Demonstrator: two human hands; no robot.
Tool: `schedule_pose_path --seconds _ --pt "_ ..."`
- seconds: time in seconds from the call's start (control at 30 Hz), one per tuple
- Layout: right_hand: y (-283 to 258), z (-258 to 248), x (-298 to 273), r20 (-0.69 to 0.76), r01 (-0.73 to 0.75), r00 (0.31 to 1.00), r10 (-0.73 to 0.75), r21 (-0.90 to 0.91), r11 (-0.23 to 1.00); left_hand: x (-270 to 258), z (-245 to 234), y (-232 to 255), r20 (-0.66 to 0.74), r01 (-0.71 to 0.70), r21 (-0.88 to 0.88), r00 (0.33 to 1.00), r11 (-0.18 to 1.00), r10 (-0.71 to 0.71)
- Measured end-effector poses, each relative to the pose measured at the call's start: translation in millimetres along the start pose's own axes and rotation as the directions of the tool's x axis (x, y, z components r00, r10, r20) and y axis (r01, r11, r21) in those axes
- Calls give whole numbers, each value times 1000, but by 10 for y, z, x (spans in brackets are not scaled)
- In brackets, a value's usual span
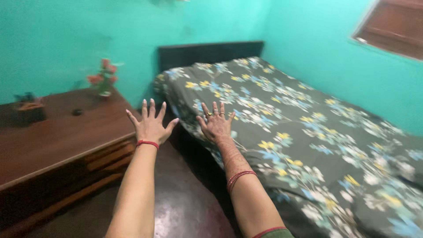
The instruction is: The person smooths a floral-patterned bedsheet on a bed, tucks the edges under the mattress, and adjusts the pillows. The person also briefly touches folded clothes on a wall shelf and a small table with decorative items.
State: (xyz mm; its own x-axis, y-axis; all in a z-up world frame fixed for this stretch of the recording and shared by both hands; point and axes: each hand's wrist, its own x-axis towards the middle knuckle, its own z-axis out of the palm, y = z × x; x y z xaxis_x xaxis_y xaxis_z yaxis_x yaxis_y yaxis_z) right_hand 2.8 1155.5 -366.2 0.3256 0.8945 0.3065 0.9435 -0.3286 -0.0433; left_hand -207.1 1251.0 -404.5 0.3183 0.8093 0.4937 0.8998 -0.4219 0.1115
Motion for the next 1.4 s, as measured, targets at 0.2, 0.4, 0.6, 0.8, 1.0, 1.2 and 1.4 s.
schedule_pose_path --seconds 0.2,0.4,0.6,0.8,1.0,1.2,1.4 --pt "-783 208 365 16 201 979 -201 35 979 16 -31 -787 -33 173 141 985 975 -171" --pt "-1478 513 603 36 321 945 -324 73 944 -85 -24 -1456 0 291 205 955 935 -297" --pt "-2101 658 805 69 353 930 -362 116 928 -22 -56 -2045 -36 323 210 946 923 -323" --pt "-2587 764 920 46 376 921 -387 155 914 45 -26 -2632 -87 315 245 949 917 -303" --pt "-2918 926 1118 64 408 904 -422 156 899 115 113 -3030 -75 374 263 927 889 -367" --pt "-3263 1092 1500 10 493 866 -499 140 859 284 112 -3269 -89 436 253 899 863 -428" --pt "-3663 1251 1694 -20 563 825 -565 118 818 310 108 -3602 -87 515 287 854 808 -513"
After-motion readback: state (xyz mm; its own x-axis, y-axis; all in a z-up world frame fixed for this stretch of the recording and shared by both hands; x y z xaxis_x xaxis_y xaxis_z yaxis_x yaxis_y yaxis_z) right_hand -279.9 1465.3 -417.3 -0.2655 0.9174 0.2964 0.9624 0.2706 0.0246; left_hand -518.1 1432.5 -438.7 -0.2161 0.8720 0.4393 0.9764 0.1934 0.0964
